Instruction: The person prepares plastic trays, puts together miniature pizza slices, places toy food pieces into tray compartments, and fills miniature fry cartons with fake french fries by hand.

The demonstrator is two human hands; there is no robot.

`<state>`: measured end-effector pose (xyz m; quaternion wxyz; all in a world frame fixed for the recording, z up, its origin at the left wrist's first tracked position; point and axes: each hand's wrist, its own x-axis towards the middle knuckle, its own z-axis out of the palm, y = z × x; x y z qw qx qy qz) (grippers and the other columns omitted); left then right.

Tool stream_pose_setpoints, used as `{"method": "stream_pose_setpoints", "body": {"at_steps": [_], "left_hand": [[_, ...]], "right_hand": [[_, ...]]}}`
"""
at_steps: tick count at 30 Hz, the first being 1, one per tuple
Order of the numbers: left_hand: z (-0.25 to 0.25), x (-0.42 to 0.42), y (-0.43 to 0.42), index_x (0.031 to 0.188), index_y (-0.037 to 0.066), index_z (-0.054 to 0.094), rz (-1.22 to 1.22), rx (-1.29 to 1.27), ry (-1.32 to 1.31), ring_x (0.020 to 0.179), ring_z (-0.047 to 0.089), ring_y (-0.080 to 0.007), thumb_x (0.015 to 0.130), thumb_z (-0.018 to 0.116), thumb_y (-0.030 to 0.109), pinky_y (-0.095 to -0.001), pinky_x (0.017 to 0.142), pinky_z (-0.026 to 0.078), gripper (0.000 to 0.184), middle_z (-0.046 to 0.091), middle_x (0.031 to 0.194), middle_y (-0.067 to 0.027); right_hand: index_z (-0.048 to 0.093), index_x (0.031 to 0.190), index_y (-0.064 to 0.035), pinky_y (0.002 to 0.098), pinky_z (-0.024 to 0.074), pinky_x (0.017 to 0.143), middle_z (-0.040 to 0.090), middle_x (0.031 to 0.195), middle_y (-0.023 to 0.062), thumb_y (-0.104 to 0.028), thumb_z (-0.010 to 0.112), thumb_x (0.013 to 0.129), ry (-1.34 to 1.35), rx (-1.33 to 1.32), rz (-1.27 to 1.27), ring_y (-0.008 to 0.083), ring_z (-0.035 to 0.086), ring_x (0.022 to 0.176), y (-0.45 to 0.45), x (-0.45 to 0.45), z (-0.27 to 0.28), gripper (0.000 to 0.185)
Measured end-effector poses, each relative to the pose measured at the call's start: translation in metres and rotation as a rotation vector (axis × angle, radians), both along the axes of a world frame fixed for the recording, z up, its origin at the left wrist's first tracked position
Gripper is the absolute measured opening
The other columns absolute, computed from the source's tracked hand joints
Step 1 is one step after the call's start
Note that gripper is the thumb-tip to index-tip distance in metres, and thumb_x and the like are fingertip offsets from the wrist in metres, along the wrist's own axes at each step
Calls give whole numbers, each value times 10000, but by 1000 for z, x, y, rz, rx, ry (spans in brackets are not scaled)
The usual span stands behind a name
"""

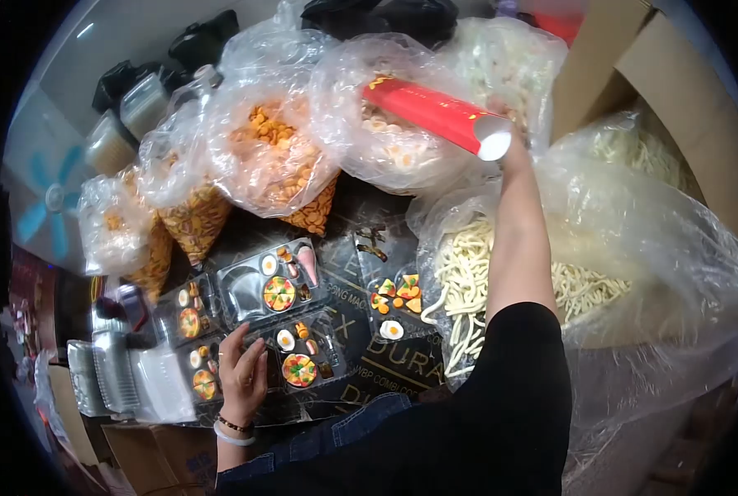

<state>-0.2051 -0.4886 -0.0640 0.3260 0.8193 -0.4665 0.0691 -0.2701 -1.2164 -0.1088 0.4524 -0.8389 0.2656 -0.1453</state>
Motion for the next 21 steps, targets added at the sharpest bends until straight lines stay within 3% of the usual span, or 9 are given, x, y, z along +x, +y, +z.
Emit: {"method": "stream_pose_setpoints", "body": {"at_steps": [2,4,10,11,12,14,15,16,21], "left_hand": [[-6,3,2,1011,31,597,16,0,13,1049,514,-343,718,640,-44,-384,844,455,305,505,1189,-190],[-7,3,-1,1013,27,598,-4,9,22,1054,519,-349,724,642,-41,-386,851,458,301,505,1191,-194],[-5,1,-6,1018,18,599,-41,-17,64,1042,536,-353,731,642,-38,-385,846,470,295,506,1191,-206],[-4,1,-6,1021,17,599,-43,-28,73,1046,535,-351,736,636,-39,-382,850,470,292,506,1191,-209],[-4,1,-5,1021,17,599,-51,-29,76,1046,535,-351,736,636,-39,-382,850,470,292,506,1191,-209],[-6,1,-2,1018,17,601,-40,-23,61,1037,540,-350,742,632,-38,-381,851,470,283,505,1191,-209],[-6,1,-1,1018,17,601,-49,-27,64,1037,540,-350,742,632,-38,-381,851,470,283,505,1191,-209],[-7,0,0,1021,17,600,-60,-32,70,1031,542,-349,743,630,-39,-380,848,471,285,505,1191,-207],[-8,-5,0,1019,18,606,-98,-79,99,1027,548,-332,748,624,-42,-362,837,472,278,510,1190,-199]], "right_hand": [[460,1257,-194,408,395,964,548,1170,91,-323,495,883,-43,-406,-353,192,569,1028,113,26,4,398],[545,781,-69,264,435,600,549,771,10,-292,550,877,-912,427,-310,105,509,666,180,20,62,243],[584,1009,17,283,470,721,613,902,73,-157,425,918,-778,-32,-289,157,586,795,78,31,-18,252],[611,998,35,301,482,733,642,914,95,-122,373,921,-940,695,-421,182,615,808,96,20,5,296],[611,998,35,301,482,733,642,914,95,-122,373,921,-941,689,-428,182,615,808,127,13,36,296],[632,946,27,340,486,736,660,893,116,-129,405,905,-587,264,-699,201,632,784,159,0,69,279],[647,878,9,344,490,719,664,835,125,-154,482,878,-290,-383,-772,212,637,759,58,-3,3,232],[647,878,9,344,490,719,664,835,125,-154,482,878,-289,-389,-777,212,637,759,89,-9,28,232],[617,857,16,322,499,719,654,837,131,-172,546,874,-909,1,-673,225,640,760,181,-35,106,202]]}}
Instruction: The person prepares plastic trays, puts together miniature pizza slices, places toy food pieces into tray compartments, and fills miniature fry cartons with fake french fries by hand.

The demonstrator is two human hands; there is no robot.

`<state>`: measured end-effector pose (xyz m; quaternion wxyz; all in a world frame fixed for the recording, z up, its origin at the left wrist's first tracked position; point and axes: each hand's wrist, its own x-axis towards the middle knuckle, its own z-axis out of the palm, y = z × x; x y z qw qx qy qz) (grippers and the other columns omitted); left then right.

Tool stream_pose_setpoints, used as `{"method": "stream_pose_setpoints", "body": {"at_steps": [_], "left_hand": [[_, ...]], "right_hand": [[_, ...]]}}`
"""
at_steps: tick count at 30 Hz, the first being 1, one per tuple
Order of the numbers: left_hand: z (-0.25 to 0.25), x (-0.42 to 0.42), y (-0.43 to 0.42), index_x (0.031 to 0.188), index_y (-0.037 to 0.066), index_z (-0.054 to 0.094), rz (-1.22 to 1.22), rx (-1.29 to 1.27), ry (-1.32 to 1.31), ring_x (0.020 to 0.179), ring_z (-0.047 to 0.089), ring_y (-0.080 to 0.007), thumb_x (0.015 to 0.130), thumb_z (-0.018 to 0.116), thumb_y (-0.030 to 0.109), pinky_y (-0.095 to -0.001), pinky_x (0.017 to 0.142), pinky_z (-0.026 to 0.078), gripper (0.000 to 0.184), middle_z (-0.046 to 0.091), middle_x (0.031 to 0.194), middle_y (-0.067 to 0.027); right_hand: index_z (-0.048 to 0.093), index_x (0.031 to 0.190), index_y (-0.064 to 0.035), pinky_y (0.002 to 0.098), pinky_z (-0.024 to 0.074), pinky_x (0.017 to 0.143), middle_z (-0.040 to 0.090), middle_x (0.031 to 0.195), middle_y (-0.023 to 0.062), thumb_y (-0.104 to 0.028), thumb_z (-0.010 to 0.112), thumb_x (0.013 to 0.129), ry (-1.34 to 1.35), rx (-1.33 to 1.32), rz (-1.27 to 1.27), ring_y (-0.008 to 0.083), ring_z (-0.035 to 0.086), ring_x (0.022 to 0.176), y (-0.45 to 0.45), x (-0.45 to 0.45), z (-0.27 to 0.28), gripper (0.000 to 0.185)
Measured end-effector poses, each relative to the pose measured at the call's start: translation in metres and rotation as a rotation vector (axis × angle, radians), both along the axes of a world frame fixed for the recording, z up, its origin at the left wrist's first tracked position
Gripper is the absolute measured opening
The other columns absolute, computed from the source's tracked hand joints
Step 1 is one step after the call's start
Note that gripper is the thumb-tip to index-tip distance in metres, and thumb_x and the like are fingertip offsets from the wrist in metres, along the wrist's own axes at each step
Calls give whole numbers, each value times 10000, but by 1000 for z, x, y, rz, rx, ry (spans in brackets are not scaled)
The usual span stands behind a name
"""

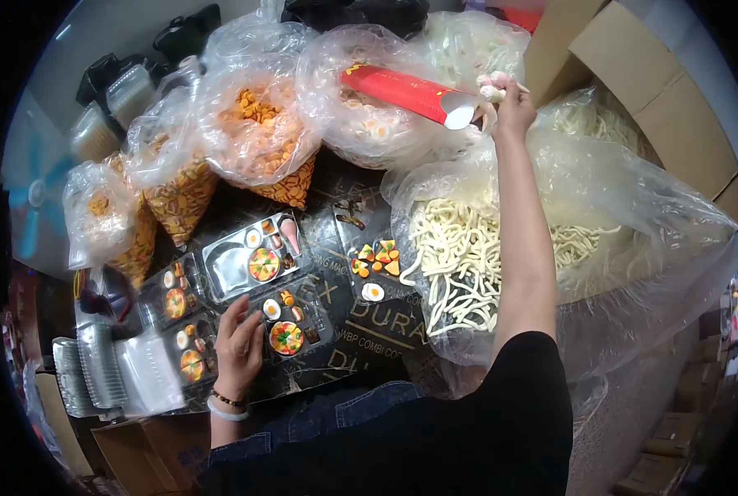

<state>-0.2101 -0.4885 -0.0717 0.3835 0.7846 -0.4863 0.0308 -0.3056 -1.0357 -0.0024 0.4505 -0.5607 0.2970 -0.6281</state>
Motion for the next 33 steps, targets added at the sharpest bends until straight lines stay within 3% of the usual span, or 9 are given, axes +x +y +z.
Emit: {"method": "stream_pose_setpoints", "body": {"at_steps": [5,7,10,13,18,20,25,26,33], "left_hand": [[6,-7,-17,1094,11,598,-133,-144,243,956,585,-241,814,583,-13,-309,791,483,282,527,1189,-159],[3,-19,-39,1291,51,456,-211,-282,939,1060,554,-224,893,509,26,-317,877,453,402,532,1210,-136],[7,-22,-68,1440,108,130,-343,-577,1201,1155,456,-174,932,467,72,-301,922,406,610,334,1384,-140],[-1,-16,-57,1424,63,167,-141,-740,1074,1077,501,-145,937,463,76,-249,885,426,571,463,1254,-109],[-1,23,2,1100,-34,513,287,-987,1167,791,545,-74,919,499,76,-206,722,461,212,589,934,-47],[10,66,27,931,6,592,311,-692,928,641,492,-30,892,502,117,-171,597,405,147,617,758,-6],[-6,167,39,884,-28,641,460,241,399,815,637,-316,718,600,269,-355,747,486,343,644,822,-216],[-12,175,36,889,-20,642,477,268,327,831,630,-329,710,600,275,-367,761,483,347,643,844,-216],[-11,167,28,990,23,628,488,339,51,841,621,-343,749,654,386,-408,743,481,436,650,867,-181]], "right_hand": [[577,993,22,277,516,715,631,966,127,-133,503,912,-369,-1,362,202,629,895,150,-43,38,189],[555,1043,-2,272,506,674,617,967,103,-165,492,927,-338,174,431,184,624,862,199,-36,13,210],[557,1051,-20,235,481,620,603,904,60,-197,487,936,-126,316,816,115,578,718,304,-1,-19,222],[581,983,-9,193,451,577,623,838,36,-148,502,930,-39,573,1033,66,551,646,385,31,-47,168],[589,973,1,188,438,522,607,774,30,-148,512,924,79,654,1183,58,532,612,415,60,-58,175],[581,991,9,191,443,524,618,784,46,-147,511,923,174,644,1197,57,535,615,395,70,-56,184],[618,973,-44,241,453,624,627,803,60,-130,618,845,664,-587,790,143,595,692,336,72,-39,154],[613,979,-71,273,469,604,600,824,82,-91,638,805,595,-920,717,200,603,702,320,75,-46,177],[563,948,-21,323,480,618,533,836,83,-48,568,758,931,-1554,785,224,570,748,326,21,-47,191]]}}
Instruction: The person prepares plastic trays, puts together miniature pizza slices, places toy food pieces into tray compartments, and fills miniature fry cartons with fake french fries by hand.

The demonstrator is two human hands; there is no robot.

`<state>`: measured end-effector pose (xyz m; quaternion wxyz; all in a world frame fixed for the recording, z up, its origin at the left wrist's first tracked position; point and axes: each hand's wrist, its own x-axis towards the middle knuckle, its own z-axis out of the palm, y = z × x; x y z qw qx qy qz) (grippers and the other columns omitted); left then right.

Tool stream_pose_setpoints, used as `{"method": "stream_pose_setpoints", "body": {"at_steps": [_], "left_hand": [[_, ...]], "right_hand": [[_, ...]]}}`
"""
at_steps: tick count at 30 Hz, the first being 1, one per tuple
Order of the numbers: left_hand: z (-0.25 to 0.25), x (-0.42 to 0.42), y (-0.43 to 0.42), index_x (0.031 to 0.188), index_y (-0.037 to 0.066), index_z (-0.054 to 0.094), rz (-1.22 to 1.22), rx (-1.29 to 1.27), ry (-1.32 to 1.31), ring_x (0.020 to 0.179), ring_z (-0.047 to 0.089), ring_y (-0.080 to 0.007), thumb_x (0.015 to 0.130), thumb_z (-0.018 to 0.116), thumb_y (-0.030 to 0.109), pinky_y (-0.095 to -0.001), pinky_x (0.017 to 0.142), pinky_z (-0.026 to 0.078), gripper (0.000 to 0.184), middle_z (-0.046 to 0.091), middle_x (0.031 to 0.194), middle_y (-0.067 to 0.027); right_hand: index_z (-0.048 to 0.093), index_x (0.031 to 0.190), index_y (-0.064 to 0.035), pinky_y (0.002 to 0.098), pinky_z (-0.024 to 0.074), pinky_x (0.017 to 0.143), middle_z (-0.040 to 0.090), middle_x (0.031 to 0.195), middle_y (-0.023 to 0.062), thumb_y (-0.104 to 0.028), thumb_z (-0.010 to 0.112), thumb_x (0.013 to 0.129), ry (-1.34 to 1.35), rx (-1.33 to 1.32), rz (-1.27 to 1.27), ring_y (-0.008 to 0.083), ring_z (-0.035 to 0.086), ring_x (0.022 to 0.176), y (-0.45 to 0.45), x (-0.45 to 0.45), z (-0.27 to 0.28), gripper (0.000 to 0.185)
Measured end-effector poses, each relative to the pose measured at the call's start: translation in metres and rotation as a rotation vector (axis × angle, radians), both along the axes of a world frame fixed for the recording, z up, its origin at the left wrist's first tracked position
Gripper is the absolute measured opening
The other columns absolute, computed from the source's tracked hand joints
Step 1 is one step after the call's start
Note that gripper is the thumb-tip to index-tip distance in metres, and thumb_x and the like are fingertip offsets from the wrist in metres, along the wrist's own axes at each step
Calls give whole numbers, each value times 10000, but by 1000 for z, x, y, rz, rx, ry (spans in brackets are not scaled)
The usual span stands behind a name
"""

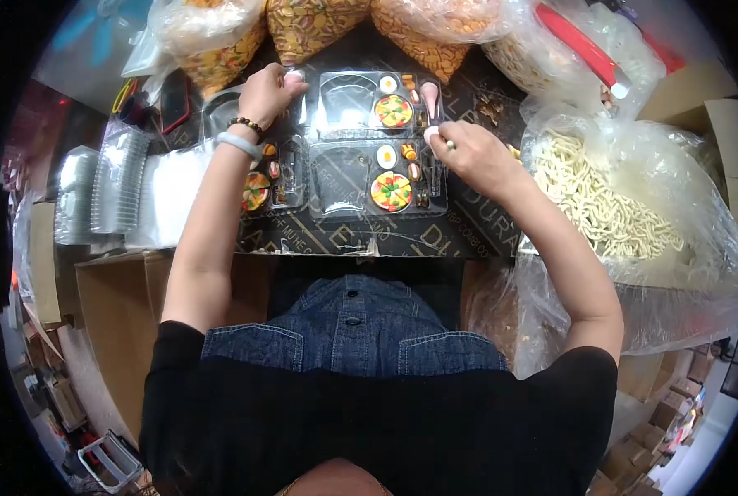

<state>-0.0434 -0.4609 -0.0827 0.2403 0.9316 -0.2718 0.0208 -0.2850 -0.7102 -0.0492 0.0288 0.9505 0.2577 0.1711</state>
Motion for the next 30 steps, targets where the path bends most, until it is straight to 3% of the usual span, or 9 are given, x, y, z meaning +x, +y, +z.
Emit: {"method": "stream_pose_setpoints", "body": {"at_steps": [5,8,12,13,15,17,20,24,30], "left_hand": [[-15,2,0,968,34,627,-11,-129,23,809,625,-337,762,645,377,-405,723,483,401,653,807,-173],[-19,5,1,985,41,629,-67,-172,-105,790,628,-327,781,627,360,-395,716,486,379,654,761,-167],[3,-18,0,985,36,640,-65,-142,-131,818,614,-339,799,618,289,-392,716,483,315,643,889,-169],[7,-30,-1,971,30,645,-32,-220,-278,829,607,-343,802,618,264,-395,714,480,291,633,927,-166],[16,-63,-1,953,14,637,-164,-410,-113,798,593,-323,793,639,207,-385,699,476,250,601,880,-154],[29,-116,4,942,12,633,-331,-469,4,778,586,-309,790,643,166,-371,697,476,217,591,838,-144],[22,-173,2,930,12,623,-524,-537,9,822,576,-309,770,651,118,-371,716,475,194,584,879,-144],[6,-223,-32,1006,0,590,-704,-535,116,898,561,-330,761,625,54,-384,772,468,254,571,974,-160],[-4,-255,-92,1041,-45,508,-778,-398,244,901,548,-373,742,482,-47,-406,779,466,300,554,949,-195]], "right_hand": [[582,1029,-60,338,488,639,559,899,107,-20,584,763,158,71,20,257,589,786,2,-18,-3,269],[613,972,-37,304,487,642,587,872,124,-90,686,749,269,533,-246,256,596,782,11,-20,16,241],[632,935,-20,184,431,579,614,745,-2,-182,679,822,447,1242,-647,45,552,648,17,3,7,203],[629,947,-27,174,425,576,611,729,-7,-195,666,833,412,1284,-660,40,551,646,16,7,6,206],[616,1000,-27,174,428,588,615,786,0,-216,631,863,358,1362,-710,42,554,680,6,5,2,234],[609,1033,-14,184,436,614,614,874,21,-206,611,878,231,1389,-632,62,564,726,-5,-20,5,247],[603,1085,-50,276,446,802,593,989,82,-146,711,757,115,658,-539,189,569,914,12,-79,16,359],[527,1187,-74,370,438,865,544,1099,159,-77,687,740,302,559,-698,339,538,1024,33,-109,-17,475],[556,1113,-56,313,475,789,598,990,135,-44,647,757,-24,822,-724,263,601,894,31,-118,-58,368]]}}
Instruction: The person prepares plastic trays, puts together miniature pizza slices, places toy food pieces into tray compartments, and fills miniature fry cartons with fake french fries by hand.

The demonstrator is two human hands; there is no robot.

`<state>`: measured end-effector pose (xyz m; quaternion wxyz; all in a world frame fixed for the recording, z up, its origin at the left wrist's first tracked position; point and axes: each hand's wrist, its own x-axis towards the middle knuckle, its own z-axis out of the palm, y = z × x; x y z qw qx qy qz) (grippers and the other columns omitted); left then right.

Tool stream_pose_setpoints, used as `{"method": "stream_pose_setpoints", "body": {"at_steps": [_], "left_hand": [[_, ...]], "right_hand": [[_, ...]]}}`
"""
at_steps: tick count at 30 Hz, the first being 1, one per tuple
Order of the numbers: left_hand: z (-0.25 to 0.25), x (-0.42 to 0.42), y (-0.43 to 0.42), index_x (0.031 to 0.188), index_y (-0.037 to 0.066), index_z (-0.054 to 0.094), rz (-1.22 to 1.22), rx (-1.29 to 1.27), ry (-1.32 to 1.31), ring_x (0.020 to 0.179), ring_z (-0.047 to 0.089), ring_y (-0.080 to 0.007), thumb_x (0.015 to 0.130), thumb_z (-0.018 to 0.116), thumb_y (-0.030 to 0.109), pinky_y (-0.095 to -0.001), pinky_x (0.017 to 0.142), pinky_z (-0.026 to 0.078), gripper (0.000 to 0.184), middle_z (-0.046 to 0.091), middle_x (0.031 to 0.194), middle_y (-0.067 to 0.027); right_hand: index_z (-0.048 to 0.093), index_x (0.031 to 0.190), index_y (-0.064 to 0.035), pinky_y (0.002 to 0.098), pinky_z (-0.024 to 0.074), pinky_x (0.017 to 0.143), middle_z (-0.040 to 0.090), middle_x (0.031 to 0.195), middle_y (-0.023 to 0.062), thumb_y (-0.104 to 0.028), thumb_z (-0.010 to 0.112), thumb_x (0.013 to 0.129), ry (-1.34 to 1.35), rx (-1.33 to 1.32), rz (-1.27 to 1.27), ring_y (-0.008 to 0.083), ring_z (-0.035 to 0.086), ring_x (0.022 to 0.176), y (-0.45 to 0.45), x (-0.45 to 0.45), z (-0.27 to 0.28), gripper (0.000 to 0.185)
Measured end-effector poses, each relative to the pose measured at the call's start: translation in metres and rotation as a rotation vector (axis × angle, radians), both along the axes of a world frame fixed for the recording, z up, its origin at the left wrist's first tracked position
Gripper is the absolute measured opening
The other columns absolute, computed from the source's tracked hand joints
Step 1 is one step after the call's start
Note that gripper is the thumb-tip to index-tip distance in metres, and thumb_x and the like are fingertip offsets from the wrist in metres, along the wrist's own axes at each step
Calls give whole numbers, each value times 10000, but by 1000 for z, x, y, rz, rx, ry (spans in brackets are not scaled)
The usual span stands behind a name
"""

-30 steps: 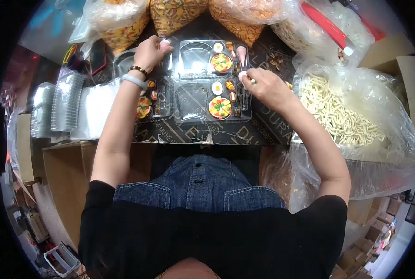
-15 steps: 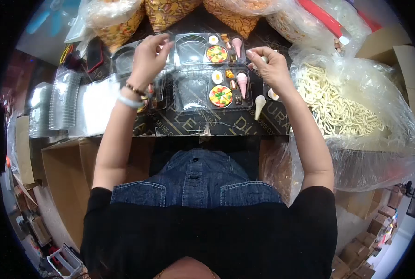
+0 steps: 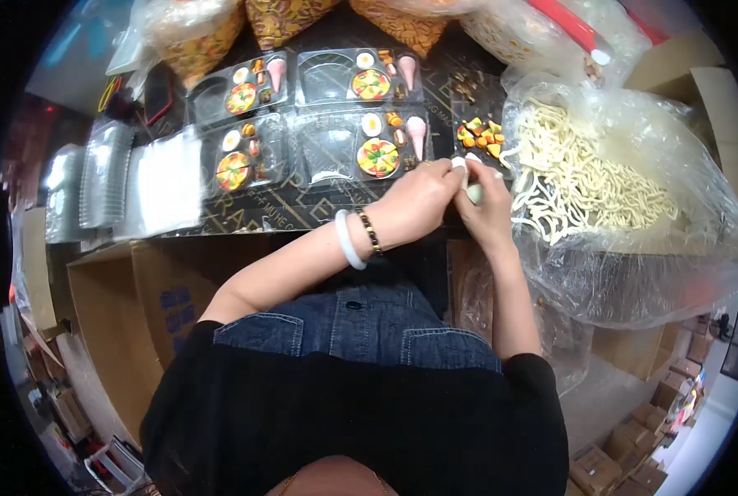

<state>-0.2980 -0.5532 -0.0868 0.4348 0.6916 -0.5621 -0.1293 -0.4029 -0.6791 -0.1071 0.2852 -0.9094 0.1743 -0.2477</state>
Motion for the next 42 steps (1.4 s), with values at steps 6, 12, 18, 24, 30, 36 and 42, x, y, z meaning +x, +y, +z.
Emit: {"method": "stream_pose_setpoints", "body": {"at_steps": [6,12,18,24,30,36,42], "left_hand": [[-2,-2,-13,1039,-11,542,234,-349,408,889,561,-334,838,500,27,-372,777,455,209,568,942,-189],[19,64,75,980,15,595,673,-318,-51,793,582,-320,780,593,65,-368,710,462,206,604,861,-157],[-19,106,128,1006,-3,591,892,-45,-385,779,532,-336,776,592,51,-396,692,444,237,544,856,-171],[-27,101,125,1100,-43,535,848,13,-423,913,510,-376,784,521,9,-410,788,430,320,500,1047,-229],[-23,105,129,1004,-31,585,805,63,-371,927,518,-370,761,565,-2,-402,806,423,246,528,1025,-215],[-9,94,124,1102,-7,567,875,53,-512,1103,445,-388,801,594,88,-435,898,364,317,471,1211,-229],[4,83,117,1096,-15,568,777,-80,-449,1125,421,-400,777,595,33,-452,945,333,324,446,1242,-243]], "right_hand": [[431,1300,-2,262,422,884,573,1114,80,20,619,789,-112,549,76,143,539,999,19,5,22,545],[265,1413,-122,257,470,688,565,1075,92,-9,547,832,-89,162,48,142,562,782,-41,52,45,656],[237,1417,-154,383,438,809,550,992,194,-61,527,843,277,-212,-16,334,551,906,-82,96,33,650],[271,1405,-213,372,433,877,546,1140,224,-2,409,882,288,-249,66,336,542,1067,-103,103,21,581],[275,1404,-154,375,449,889,565,1156,189,83,465,807,-19,-263,192,331,564,1042,-102,102,15,670],[576,1126,-71,428,378,964,551,1183,127,-206,685,783,-12,-389,130,287,509,1126,-102,91,24,384],[595,859,49,257,475,573,615,814,105,-195,686,795,-692,35,-699,153,604,686,-208,94,92,269]]}}
